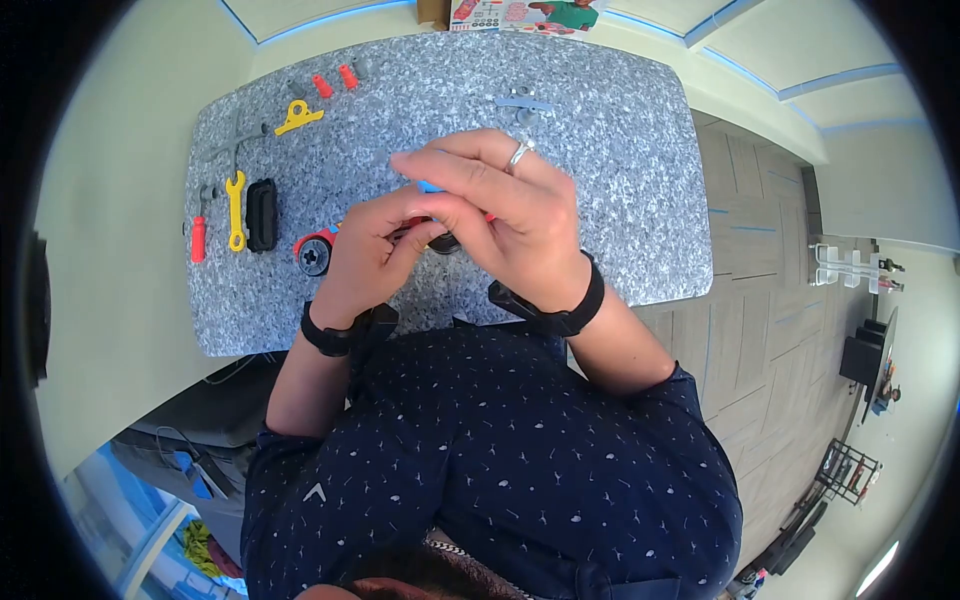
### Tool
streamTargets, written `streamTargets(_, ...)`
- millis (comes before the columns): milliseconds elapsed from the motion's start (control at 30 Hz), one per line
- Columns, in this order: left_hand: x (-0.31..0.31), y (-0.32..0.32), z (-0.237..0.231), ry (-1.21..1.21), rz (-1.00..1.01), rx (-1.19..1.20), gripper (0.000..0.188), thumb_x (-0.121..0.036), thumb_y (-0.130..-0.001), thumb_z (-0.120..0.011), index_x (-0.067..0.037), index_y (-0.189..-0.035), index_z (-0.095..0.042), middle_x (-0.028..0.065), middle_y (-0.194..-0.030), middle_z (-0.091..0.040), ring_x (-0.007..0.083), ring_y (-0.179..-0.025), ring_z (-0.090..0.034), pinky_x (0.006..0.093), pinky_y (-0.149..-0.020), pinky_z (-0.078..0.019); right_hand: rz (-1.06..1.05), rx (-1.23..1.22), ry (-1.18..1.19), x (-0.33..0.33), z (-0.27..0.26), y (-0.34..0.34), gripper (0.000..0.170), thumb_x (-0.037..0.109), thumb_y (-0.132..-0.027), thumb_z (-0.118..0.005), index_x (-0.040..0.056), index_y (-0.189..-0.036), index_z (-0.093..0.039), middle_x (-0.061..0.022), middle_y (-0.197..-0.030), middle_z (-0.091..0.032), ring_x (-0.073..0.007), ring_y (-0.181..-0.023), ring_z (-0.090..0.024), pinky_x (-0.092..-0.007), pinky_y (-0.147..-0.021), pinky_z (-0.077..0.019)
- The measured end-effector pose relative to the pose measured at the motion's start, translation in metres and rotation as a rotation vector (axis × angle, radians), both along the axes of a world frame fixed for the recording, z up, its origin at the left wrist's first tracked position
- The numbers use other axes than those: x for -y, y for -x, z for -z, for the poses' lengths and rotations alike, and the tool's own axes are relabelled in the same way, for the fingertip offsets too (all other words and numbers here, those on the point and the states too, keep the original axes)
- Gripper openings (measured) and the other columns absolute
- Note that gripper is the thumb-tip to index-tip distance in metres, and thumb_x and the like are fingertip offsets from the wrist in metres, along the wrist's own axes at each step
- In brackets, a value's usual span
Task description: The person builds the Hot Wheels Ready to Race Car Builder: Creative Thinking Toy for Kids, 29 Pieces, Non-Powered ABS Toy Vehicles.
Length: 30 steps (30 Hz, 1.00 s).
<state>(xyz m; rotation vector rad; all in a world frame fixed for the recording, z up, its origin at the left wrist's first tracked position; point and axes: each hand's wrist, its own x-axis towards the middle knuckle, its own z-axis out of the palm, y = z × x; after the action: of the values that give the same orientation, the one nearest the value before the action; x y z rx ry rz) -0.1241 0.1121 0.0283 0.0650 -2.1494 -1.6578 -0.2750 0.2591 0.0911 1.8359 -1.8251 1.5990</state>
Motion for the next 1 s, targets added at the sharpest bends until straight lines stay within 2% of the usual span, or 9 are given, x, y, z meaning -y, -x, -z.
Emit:
streamTargets(133, 0.003, -0.006, -0.001, 0.021, 0.035, 0.077, 0.041, -0.006, -0.1, -0.082, -0.003, -0.14, -0.074, 0.0148, -0.107, -0.08, 0.0261, -0.084, -0.075, 0.0381, -0.098, -0.0598, -0.063, 0.111, -0.164, -0.007, -0.015, -0.007, 0.039, 0.007, -0.095, -0.088, 0.0057, -0.134, -0.083, -0.0117, -0.118, -0.082, -0.0188, -0.089, -0.076, -0.0302, -0.074, -0.0595)
streamTargets(200, -0.001, -0.005, 0.001, -0.042, 0.042, 0.088, 0.048, -0.008, -0.099, -0.083, -0.006, -0.146, -0.073, 0.0139, -0.114, -0.081, 0.0276, -0.091, -0.076, 0.039, -0.103, -0.0591, -0.043, 0.152, 0.008, -0.01, -0.003, -0.003, 0.033, 0.007, -0.098, -0.085, 0.0033, -0.131, -0.081, -0.0108, -0.116, -0.08, -0.0178, -0.091, -0.072, -0.0308, -0.079, -0.0571)
streamTargets(333, -0.006, 0.001, -0.001, 0.217, -0.018, -0.068, 0.055, -0.009, -0.098, -0.083, -0.005, -0.151, -0.069, 0.0134, -0.125, -0.084, 0.028, -0.122, -0.08, 0.0453, -0.112, -0.058, 0.058, 0.496, -0.034, -0.036, 0.001, 0.016, 0.024, 0.004, -0.102, -0.077, 0.001, -0.125, -0.076, -0.0078, -0.11, -0.07, -0.0154, -0.095, -0.064, -0.0332, -0.089, -0.0541)
streamTargets(367, -0.007, 0.0, -0.002, 0.178, -0.022, -0.058, 0.054, -0.009, -0.098, -0.083, -0.004, -0.15, -0.069, 0.0136, -0.127, -0.084, 0.0279, -0.121, -0.08, 0.0449, -0.112, -0.0579, 0.088, 0.56, -0.124, -0.046, 0.002, 0.025, 0.023, 0.003, -0.102, -0.077, 0.0017, -0.125, -0.076, -0.0072, -0.109, -0.068, -0.0144, -0.094, -0.063, -0.0328, -0.088, -0.0539)
streamTargets(533, -0.007, -0.001, -0.002, 0.034, -0.044, -0.083, 0.049, -0.007, -0.097, -0.083, -0.003, -0.145, -0.073, 0.0143, -0.132, -0.08, 0.0277, -0.116, -0.079, 0.0418, -0.11, -0.0579, -0.027, 0.165, -0.557, -0.046, 0.033, 0.036, 0.052, 0.004, -0.084, -0.093, 0.0025, -0.132, -0.076, -0.0205, -0.137, -0.077, -0.0439, -0.122, -0.074, -0.0474, -0.104, -0.0591)
streamTargets(733, 0.02, -0.029, -0.043, 0.569, -0.278, -0.22, 0.043, -0.012, -0.092, -0.089, -0.006, -0.133, -0.078, 0.0118, -0.131, -0.078, 0.0312, -0.117, -0.073, 0.0408, -0.092, -0.0587, 0.02, 0.269, -0.566, -0.048, 0.058, 0.019, 0.047, 0.003, -0.086, -0.092, 0.0043, -0.13, -0.077, -0.0172, -0.127, -0.081, -0.0402, -0.117, -0.078, -0.0453, -0.102, -0.0608)
streamTargets(800, 0.037, -0.061, -0.059, 0.553, -0.485, 0.058, 0.042, -0.013, -0.094, -0.089, -0.006, -0.134, -0.077, 0.0136, -0.133, -0.076, 0.0312, -0.116, -0.073, 0.0396, -0.087, -0.0582, 0.023, 0.282, -0.544, -0.055, 0.061, 0.014, 0.046, 0.003, -0.085, -0.093, 0.005, -0.128, -0.076, -0.0171, -0.13, -0.08, -0.0401, -0.119, -0.077, -0.0455, -0.103, -0.0607)
streamTargets(900, 0.059, -0.106, -0.042, 0.309, -0.553, 0.555, 0.045, -0.014, -0.098, -0.087, -0.006, -0.141, -0.074, 0.0124, -0.138, -0.074, 0.0268, -0.116, -0.073, 0.0409, -0.088, -0.0606, 0.012, 0.308, -0.537, -0.067, 0.062, 0.007, 0.045, 0.004, -0.084, -0.095, 0.0063, -0.124, -0.076, -0.0166, -0.138, -0.077, -0.0405, -0.124, -0.076, -0.0463, -0.106, -0.0596)
streamTargets(1000, 0.05, -0.133, -0.01, -0.345, -0.341, 0.726, 0.058, -0.011, -0.1, -0.087, -0.005, -0.154, -0.066, 0.0117, -0.149, -0.069, 0.0227, -0.124, -0.071, 0.0401, -0.102, -0.0618, -0.084, 0.456, -0.603, -0.081, 0.061, 0.003, 0.048, 0.005, -0.078, -0.099, 0.0085, -0.119, -0.075, -0.0188, -0.151, -0.071, -0.0405, -0.136, -0.071, -0.048, -0.112, -0.0562)
